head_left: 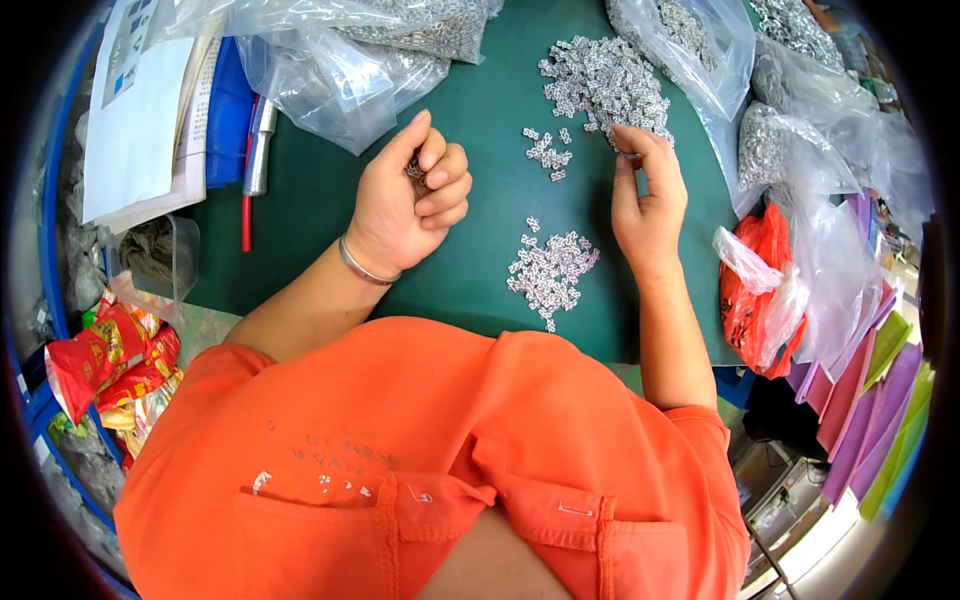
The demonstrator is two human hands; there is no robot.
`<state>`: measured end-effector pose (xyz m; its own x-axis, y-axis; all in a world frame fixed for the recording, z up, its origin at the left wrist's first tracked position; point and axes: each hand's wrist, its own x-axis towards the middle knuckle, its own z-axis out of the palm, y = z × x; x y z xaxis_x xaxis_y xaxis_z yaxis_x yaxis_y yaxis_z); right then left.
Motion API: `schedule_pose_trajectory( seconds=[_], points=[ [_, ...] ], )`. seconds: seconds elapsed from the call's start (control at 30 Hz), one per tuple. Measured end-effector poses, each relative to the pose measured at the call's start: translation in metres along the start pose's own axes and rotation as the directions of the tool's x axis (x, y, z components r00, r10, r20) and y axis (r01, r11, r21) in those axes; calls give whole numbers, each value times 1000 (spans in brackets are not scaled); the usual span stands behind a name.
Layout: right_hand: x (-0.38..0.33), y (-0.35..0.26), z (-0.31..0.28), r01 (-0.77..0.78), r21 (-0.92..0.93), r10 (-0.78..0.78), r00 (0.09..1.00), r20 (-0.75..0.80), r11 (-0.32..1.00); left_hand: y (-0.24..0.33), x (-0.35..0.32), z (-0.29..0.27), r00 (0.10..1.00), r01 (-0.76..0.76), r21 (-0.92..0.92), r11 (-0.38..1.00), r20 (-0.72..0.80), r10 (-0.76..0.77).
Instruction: The person sorts small gray plastic components on a green desk, picking them by hand from a central pile and arranging them into smaller groups.
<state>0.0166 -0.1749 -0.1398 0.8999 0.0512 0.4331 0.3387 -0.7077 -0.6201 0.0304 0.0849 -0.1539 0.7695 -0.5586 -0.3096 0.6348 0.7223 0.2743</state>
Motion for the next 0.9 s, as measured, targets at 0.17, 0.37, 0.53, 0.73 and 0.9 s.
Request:
schedule_pose_trajectory(
  seconds=[0.17, 0.37, 0.53, 0.73, 0.9],
  points=[
    [-4, -10, 15, 99, 39, -104, 981, 163, 994, -1, 2, 2, 1000, -2, 42, 999, -12, 3],
    [-2, -4, 8, -103, 101, 91, 989, 119, 990, -2, 2, 2, 1000, -9, 50, 999, -1, 9],
    [-2, -5, -8, -130, -30, 134, 976, 169, 991, -2, 1, 7, 999, -6, 56, 998, -49, 9],
    [-4, -18, 7, 181, 111, -203, 951, 233, 977, -2, 2, 2, 1000, -2, 57, 998, -12, 3],
    [-10, -7, -5, 10, 64, -17, 995, 102, 998, -2, 2, 6, 999, 2, 59, 998, -44, 1]
  ],
)
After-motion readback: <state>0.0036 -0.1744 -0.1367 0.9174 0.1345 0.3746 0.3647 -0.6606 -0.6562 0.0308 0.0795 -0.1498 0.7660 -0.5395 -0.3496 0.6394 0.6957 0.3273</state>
